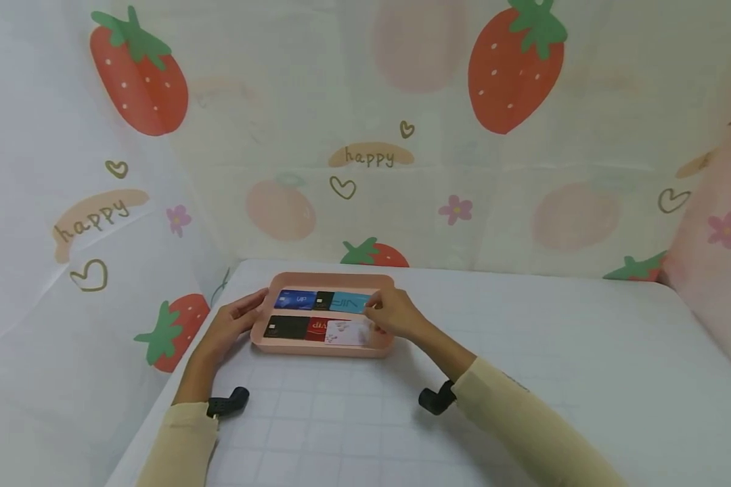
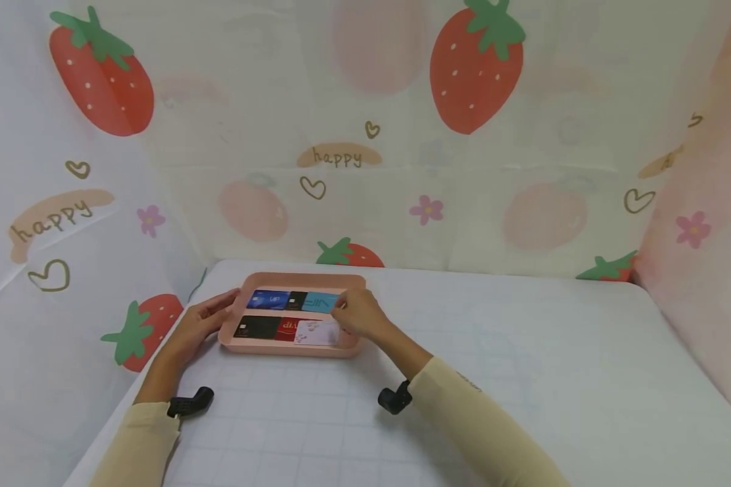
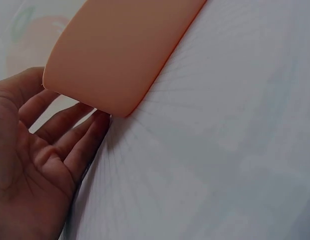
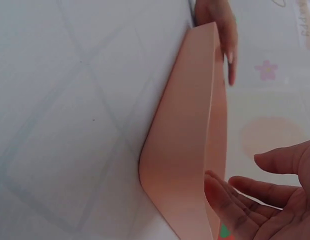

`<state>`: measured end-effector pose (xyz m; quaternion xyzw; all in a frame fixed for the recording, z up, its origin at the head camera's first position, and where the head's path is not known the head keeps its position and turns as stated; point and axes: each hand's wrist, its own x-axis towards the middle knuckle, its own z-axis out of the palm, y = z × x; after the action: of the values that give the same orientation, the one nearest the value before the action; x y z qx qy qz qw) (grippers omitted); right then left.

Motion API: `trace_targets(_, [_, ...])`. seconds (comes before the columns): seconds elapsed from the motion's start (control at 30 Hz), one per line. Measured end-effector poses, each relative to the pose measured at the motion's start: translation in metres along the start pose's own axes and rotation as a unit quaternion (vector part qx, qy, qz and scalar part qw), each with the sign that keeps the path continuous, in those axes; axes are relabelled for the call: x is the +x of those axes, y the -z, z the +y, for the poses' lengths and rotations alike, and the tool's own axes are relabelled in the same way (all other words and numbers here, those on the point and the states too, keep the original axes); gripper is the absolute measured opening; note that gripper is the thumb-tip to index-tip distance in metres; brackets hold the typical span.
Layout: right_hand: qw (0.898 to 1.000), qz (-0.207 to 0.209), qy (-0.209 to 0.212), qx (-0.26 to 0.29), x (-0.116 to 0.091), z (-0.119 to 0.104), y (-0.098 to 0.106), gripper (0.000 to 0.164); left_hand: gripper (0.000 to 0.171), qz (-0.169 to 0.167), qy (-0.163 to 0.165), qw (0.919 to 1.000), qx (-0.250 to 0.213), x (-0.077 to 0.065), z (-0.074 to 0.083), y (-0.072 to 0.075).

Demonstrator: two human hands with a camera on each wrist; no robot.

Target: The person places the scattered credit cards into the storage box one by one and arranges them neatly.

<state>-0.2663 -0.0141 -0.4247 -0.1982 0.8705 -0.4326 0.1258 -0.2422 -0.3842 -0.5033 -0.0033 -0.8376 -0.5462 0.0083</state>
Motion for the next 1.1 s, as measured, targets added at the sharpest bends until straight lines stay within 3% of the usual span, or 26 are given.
trace_targets(0.2, [1.0,0.009,0.005,0.004,-0.008,0.004,0.005,0.025,0.059,-0.032,-0.01,0.9994,-0.008,-0.007,0.005,0.005])
trace_targets(0.33, [0.999,0.028,0.028,-0.002,-0.013,0.0,0.015,0.025,0.059,-0.032,-0.029,0.999,-0.006,-0.003,0.008,0.012])
trace_targets(0.57, [0.997,0.059,0.045,-0.009,-0.02,-0.001,0.041,0.031,0.058,-0.027,-0.06,0.9923,0.105,0.009,0.026,0.026])
trace_targets(0.83, [0.992,0.095,0.073,-0.046,-0.037,-0.002,0.067,0.04,0.062,-0.01,-0.089,0.9685,0.232,0.009,0.048,0.031])
trace_targets(0.93, [0.989,0.106,0.075,-0.073,-0.044,-0.003,0.075,0.046,0.067,-0.005,-0.106,0.9519,0.287,0.01,0.056,0.03])
trace_targets(1.1, [0.987,0.113,0.059,-0.096,-0.057,0.001,0.088,0.059,0.077,0.003,-0.106,0.9295,0.353,0.005,0.072,0.025])
